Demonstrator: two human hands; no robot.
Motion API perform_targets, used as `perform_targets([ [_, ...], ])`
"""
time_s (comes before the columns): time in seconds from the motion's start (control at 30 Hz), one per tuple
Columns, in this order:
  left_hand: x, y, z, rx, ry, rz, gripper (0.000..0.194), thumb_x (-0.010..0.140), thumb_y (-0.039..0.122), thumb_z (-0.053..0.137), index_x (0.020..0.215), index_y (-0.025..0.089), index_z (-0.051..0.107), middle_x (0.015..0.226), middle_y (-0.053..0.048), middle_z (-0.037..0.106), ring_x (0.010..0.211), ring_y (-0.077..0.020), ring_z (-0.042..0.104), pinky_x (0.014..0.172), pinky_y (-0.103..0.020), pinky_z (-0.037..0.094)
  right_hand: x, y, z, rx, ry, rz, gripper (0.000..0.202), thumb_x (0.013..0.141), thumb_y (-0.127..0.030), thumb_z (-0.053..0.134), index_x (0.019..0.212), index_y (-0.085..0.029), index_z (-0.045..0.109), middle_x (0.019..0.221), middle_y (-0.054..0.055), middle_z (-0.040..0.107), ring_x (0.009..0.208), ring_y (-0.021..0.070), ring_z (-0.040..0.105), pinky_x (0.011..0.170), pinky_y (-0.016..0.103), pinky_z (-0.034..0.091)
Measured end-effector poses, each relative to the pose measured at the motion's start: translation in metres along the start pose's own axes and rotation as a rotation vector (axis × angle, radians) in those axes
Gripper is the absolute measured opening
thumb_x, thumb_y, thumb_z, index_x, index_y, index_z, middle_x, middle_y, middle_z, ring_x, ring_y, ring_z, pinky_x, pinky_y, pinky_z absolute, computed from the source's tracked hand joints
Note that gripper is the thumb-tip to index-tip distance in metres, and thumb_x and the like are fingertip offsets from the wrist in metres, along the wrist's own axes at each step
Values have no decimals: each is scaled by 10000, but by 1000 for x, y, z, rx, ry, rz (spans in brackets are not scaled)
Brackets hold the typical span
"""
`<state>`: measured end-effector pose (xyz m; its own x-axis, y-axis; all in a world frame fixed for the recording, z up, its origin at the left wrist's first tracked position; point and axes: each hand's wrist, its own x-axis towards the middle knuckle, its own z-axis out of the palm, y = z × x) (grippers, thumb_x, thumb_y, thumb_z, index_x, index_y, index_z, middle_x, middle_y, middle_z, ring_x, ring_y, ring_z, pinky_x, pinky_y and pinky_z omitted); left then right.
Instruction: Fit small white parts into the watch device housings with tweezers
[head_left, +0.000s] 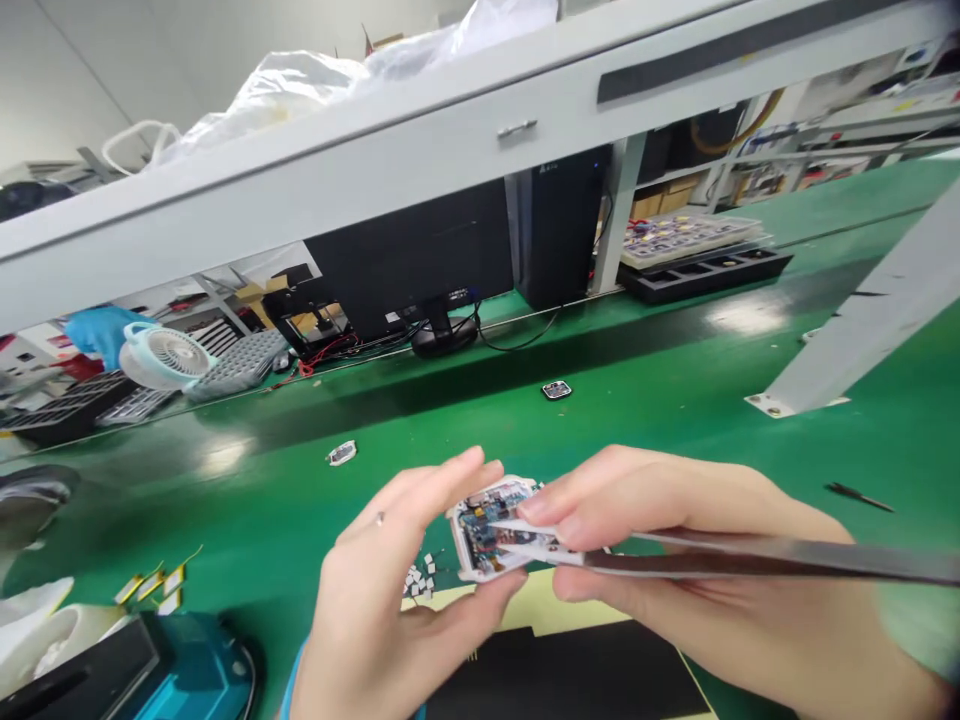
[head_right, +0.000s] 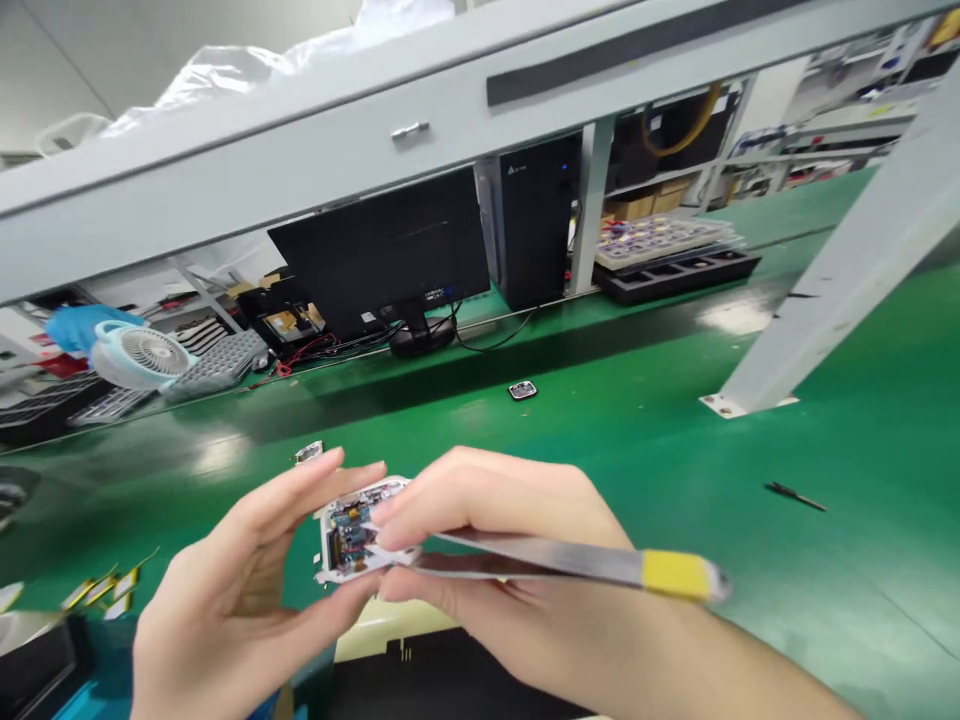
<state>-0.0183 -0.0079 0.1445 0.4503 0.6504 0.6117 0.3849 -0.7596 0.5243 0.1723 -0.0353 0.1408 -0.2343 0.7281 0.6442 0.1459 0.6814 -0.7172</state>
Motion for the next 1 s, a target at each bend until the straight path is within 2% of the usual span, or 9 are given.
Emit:
perform_targets([
  [0.17,8,-8,-1,75,-30,77,436,713,171,617,1128,216,491,1003,-58,634,915,-199,593,781,-288,494,-3,1,-2,-37,-112,-67,168,882,-214,486,984,-265,610,951,-2,638,882,154,609,787,185,509],
  [0.27,11,-9,-3,128,-70,134,217,722,168,605,931,217,582,1014,-44,634,920,-192,582,814,-299,467,-13,-1,8,-103,-16,-65,202,860,-255,528,1046,-294,595,959,-7,642,895,164,607,834,185,492],
  [0.37,10,-8,-4,103,-86,118,67,718,168,602,756,212,570,1023,-42,632,910,-198,582,775,-311,469,-23,-2,17,-47,84,-9,254,788,-206,627,1005,-335,605,934,-43,648,871,165,616,824,179,505],
  [0.43,9,-8,-4,57,-75,97,89,713,158,606,706,208,534,1019,-47,634,914,-206,582,736,-312,478,-23,-2,16,23,106,-21,288,734,-147,675,936,-345,623,968,-52,635,868,177,617,782,181,532],
  [0.53,8,-7,-5,-17,-61,79,152,693,145,631,681,208,494,1034,-53,630,928,-217,583,709,-313,492,-14,-1,7,28,61,-45,317,748,-84,645,952,-322,603,1010,-35,615,873,181,612,745,212,555],
  [0.6,7,-6,-5,-57,-51,83,180,675,142,652,680,208,485,1032,-52,631,918,-215,589,706,-310,497,-7,-1,3,19,44,-16,305,762,-95,636,981,-299,579,959,-21,625,845,169,616,714,215,560],
  [0.7,5,-4,-3,-101,-5,88,205,662,146,671,662,201,473,1015,-45,638,898,-199,597,712,-297,494,0,-2,2,47,93,-9,273,745,-101,656,953,-261,581,896,-5,630,809,161,616,677,200,557],
  [1.0,3,0,-1,-101,49,106,207,642,157,694,648,191,490,1009,-56,647,880,-194,600,717,-298,484,-3,-6,3,67,65,-48,311,741,-80,651,969,-283,593,899,-10,640,813,166,618,723,226,550],
])
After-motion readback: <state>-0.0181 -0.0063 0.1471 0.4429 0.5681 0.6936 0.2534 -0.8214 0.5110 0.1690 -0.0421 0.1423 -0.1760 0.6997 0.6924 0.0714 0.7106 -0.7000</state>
